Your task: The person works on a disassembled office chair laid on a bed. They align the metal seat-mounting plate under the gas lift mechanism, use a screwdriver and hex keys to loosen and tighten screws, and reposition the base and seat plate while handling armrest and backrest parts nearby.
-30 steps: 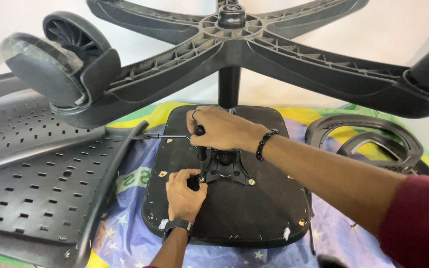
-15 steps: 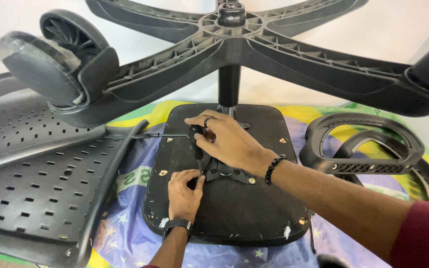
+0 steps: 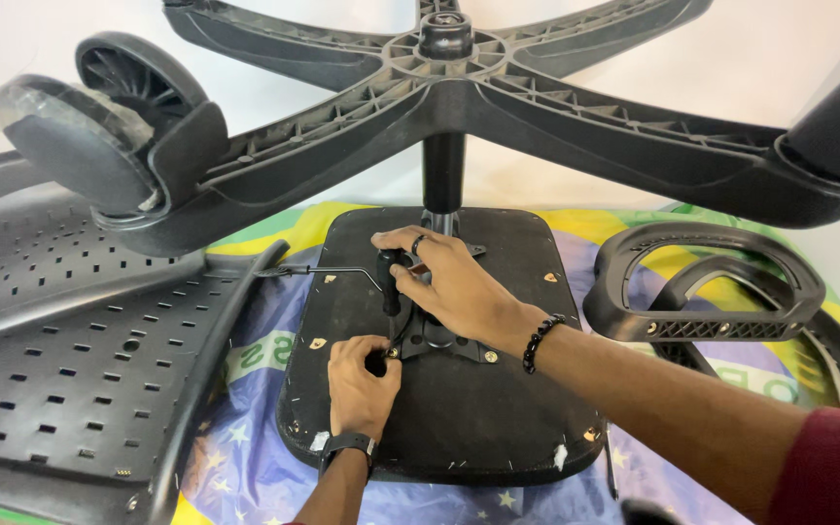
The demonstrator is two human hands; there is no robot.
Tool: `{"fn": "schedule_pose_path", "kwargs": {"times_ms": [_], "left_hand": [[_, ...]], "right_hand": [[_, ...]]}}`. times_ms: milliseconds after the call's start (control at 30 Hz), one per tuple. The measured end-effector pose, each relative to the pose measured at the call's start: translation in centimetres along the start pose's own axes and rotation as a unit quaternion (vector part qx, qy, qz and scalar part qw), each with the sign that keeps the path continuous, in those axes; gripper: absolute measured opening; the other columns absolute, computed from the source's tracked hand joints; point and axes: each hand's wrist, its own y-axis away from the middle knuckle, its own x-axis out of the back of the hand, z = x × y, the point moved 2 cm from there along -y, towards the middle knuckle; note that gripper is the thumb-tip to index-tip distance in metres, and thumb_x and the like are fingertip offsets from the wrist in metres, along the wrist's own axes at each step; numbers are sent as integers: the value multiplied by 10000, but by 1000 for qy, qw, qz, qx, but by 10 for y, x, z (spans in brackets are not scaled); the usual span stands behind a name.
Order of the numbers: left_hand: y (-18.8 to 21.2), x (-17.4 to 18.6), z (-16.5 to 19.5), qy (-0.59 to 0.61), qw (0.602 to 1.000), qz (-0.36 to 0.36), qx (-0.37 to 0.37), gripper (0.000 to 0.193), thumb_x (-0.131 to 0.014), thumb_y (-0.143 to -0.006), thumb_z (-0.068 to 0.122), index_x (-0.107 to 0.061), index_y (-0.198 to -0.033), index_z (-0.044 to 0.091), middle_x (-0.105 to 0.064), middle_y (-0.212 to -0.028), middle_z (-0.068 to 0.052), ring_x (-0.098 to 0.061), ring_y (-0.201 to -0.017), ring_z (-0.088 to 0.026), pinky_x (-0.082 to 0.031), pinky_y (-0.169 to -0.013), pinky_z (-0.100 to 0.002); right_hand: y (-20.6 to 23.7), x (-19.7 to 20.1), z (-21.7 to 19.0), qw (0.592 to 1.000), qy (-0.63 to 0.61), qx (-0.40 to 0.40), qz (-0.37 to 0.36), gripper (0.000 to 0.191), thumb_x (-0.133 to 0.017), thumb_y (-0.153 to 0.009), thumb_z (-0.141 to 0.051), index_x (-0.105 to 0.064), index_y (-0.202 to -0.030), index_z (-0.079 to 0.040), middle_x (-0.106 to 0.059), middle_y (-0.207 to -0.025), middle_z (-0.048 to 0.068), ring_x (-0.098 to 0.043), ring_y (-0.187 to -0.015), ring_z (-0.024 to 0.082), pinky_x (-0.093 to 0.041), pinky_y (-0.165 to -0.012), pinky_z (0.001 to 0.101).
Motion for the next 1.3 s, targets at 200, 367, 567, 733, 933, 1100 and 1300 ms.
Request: {"fn": "schedule_pose_path", "kwargs": {"times_ms": [200, 367, 567, 733, 933, 1100, 1300], "left_hand": [[1, 2, 3, -38, 999, 13, 0, 64, -750, -706, 107, -755, -767, 91, -732, -981, -4, -601, -1062, -252, -462, -964, -411], [2, 3, 6, -40, 999, 4, 12, 53, -737, -717, 106, -754, -765, 92, -726, -978, 2, -601, -1061, -247, -458, -963, -404], [1, 3, 5, -42, 999, 19, 1, 53, -737, -707, 102, -752, -757, 91, -724, -973, -4, -604, -1053, -261, -469, -950, -408], [0, 2, 5, -34, 999, 22, -6, 56, -742, -701, 98, -753, -756, 92, -724, -968, -8, -608, -1038, -266, -478, -938, -405], [0, 3, 6, -37, 999, 19, -7, 69, -749, -699, 107, -747, -764, 83, -721, -964, -16, -609, -1029, -279, -479, -927, -410], [-1, 2, 6, -48, 999, 15, -2, 61, -750, -700, 107, -749, -757, 84, -721, -966, -15, -610, -1021, -278, -477, -928, -415], [-2, 2, 5, -46, 999, 17, 1, 63, -748, -702, 105, -741, -760, 80, -718, -961, -13, -609, -1020, -272, -479, -932, -408]], "right_hand": [[-7, 2, -4, 997, 72, -31, 4, 353, -690, -969, -211, -612, -1246, -7, -640, -1116, 114, -691, -898, 208, -591, -802, 329], [-5, 0, 0, 983, 168, -73, 7, 339, -700, -978, -274, -685, -1289, -140, -594, -1016, 119, -617, -779, 214, -536, -767, 364], [5, -5, 8, 979, 168, 103, 44, 429, -553, -1052, -138, -537, -1475, -69, -592, -1327, 142, -620, -1071, 301, -513, -955, 401], [0, -5, 2, 981, 161, 111, 9, 447, -560, -1036, -151, -549, -1466, -28, -617, -1295, 142, -623, -1148, 319, -491, -1011, 416], [-7, -2, -11, 968, 200, -140, -61, 468, -641, -951, -353, -636, -1390, -189, -613, -1081, 122, -644, -925, 286, -527, -875, 380], [-5, -5, -11, 987, 146, 65, 26, 476, -548, -1018, -200, -531, -1444, 11, -568, -1361, 187, -655, -1094, 321, -509, -942, 380], [0, -6, 1, 999, 30, 6, -27, 523, -598, -1011, -264, -526, -1483, -49, -667, -1257, 120, -692, -991, 252, -548, -879, 336]]}}
